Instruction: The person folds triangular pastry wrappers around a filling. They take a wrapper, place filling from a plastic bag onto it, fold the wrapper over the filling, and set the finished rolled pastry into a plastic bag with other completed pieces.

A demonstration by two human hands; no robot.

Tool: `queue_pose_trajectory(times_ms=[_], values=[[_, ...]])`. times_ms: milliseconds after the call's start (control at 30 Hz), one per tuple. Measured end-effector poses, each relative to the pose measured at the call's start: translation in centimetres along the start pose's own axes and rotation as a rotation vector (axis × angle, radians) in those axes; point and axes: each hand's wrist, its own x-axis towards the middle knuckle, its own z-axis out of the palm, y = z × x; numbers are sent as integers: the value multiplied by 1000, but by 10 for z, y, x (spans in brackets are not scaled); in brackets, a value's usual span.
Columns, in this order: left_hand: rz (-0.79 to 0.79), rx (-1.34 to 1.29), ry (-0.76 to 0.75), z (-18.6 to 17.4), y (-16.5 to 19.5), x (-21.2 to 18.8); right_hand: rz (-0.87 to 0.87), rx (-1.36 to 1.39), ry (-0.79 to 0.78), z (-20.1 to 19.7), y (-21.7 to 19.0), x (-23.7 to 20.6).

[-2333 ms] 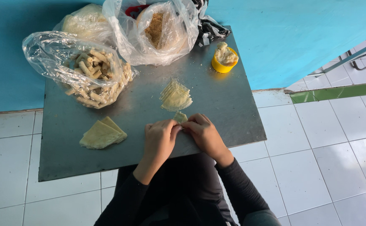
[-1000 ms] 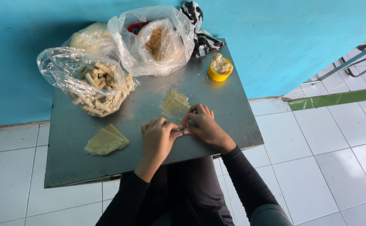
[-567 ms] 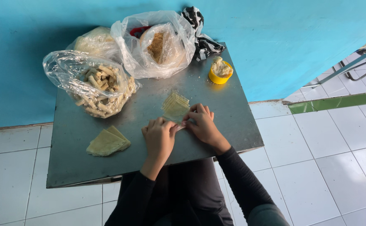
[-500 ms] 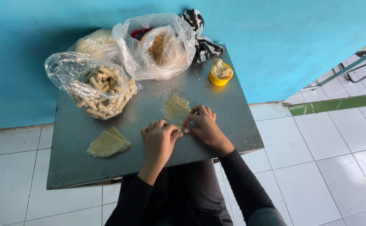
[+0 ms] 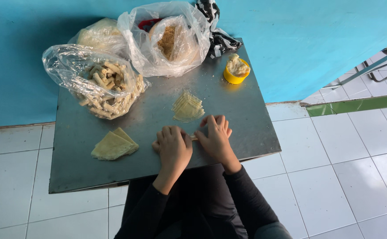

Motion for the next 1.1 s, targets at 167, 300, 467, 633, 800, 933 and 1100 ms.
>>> queue_pose_trajectory(times_ms=[167,300,467,633,800,933,1100], values=[[61,106,112,14,4,23,-43,-152,78,22,-2,16],[197,-6,-6,7,-5,26,-56,-168,142,26,5,13],[385,-161,-17,-23,-8,22,2,27,244,5,3,9],[346,170,491,-90,-30,58,-187,57,238,-25,-21,8],[307,537,769,-181,-82,120,-391,166,-33,-36,-42,22],[244,447,723,-174,-66,114,-513,118,-197,-23,-53,29],[328,-1,37,-89,-26,57,-552,-19,-143,2,-41,34]])
